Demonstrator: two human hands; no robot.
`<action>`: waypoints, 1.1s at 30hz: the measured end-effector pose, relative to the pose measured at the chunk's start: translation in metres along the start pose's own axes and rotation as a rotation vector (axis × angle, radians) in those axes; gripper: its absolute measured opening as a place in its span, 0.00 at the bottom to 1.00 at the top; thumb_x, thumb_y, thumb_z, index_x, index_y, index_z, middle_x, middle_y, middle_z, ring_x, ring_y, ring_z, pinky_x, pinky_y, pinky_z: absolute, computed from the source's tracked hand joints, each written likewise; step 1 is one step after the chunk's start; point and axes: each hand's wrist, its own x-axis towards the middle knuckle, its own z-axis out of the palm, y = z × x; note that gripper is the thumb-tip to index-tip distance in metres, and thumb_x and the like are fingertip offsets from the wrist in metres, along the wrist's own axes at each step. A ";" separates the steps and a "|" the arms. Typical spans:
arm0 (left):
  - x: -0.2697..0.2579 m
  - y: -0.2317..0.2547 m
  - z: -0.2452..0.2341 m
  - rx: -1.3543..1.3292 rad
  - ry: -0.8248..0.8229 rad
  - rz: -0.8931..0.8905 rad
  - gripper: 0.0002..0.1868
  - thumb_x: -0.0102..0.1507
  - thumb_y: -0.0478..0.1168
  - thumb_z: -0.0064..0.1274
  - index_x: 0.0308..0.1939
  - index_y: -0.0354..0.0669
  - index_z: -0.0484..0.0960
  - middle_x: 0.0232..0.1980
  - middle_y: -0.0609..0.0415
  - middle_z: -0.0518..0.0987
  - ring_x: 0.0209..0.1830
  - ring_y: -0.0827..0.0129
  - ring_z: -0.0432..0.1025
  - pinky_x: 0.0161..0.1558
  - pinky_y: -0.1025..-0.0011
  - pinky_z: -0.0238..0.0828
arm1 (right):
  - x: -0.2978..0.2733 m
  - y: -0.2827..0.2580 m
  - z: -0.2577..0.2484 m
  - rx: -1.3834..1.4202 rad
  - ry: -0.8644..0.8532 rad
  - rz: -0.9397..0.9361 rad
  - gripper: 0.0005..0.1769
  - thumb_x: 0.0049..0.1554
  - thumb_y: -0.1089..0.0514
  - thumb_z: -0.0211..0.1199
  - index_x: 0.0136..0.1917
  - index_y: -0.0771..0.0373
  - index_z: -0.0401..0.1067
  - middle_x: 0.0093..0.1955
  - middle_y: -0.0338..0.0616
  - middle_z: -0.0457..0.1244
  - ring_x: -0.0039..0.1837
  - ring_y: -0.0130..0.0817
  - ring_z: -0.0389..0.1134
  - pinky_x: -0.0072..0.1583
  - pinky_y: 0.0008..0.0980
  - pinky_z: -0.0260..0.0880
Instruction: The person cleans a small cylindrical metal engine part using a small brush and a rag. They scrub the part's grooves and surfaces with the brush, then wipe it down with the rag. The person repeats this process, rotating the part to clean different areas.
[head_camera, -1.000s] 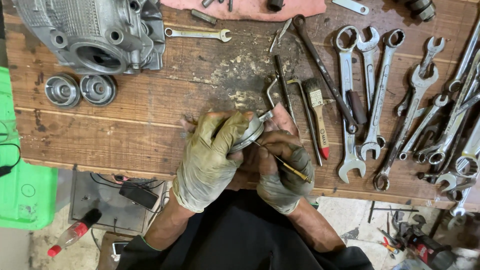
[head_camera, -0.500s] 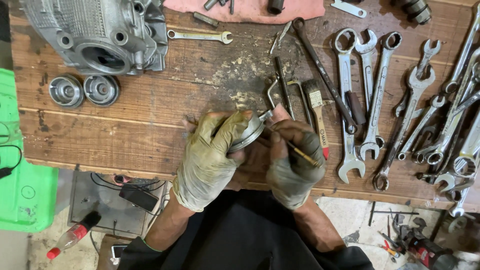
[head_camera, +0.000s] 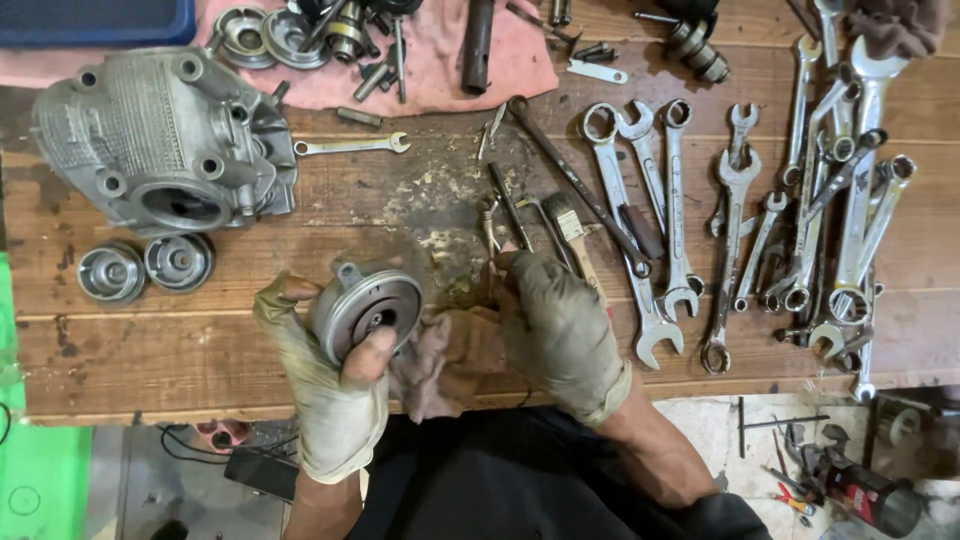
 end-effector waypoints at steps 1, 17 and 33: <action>0.001 0.000 -0.001 -0.091 0.000 -0.020 0.35 0.54 0.42 0.66 0.57 0.52 0.59 0.57 0.44 0.72 0.54 0.61 0.72 0.55 0.66 0.70 | 0.003 -0.002 0.000 -0.099 -0.030 -0.024 0.07 0.61 0.57 0.60 0.52 0.57 0.69 0.39 0.45 0.68 0.36 0.48 0.70 0.33 0.48 0.63; 0.020 -0.080 -0.062 -0.614 -0.392 -0.160 0.51 0.58 0.44 0.72 0.77 0.35 0.57 0.56 0.38 0.78 0.52 0.51 0.78 0.38 0.61 0.84 | 0.022 0.052 -0.075 -0.481 0.021 0.004 0.15 0.61 0.51 0.72 0.52 0.66 0.79 0.48 0.50 0.69 0.37 0.35 0.70 0.36 0.32 0.74; 0.014 -0.020 0.004 -0.629 -0.044 -0.509 0.38 0.59 0.69 0.53 0.50 0.35 0.80 0.28 0.44 0.80 0.19 0.65 0.72 0.23 0.72 0.73 | 0.021 0.086 -0.088 -0.344 -0.091 0.121 0.17 0.55 0.66 0.68 0.58 0.70 0.77 0.50 0.55 0.72 0.50 0.46 0.75 0.51 0.41 0.76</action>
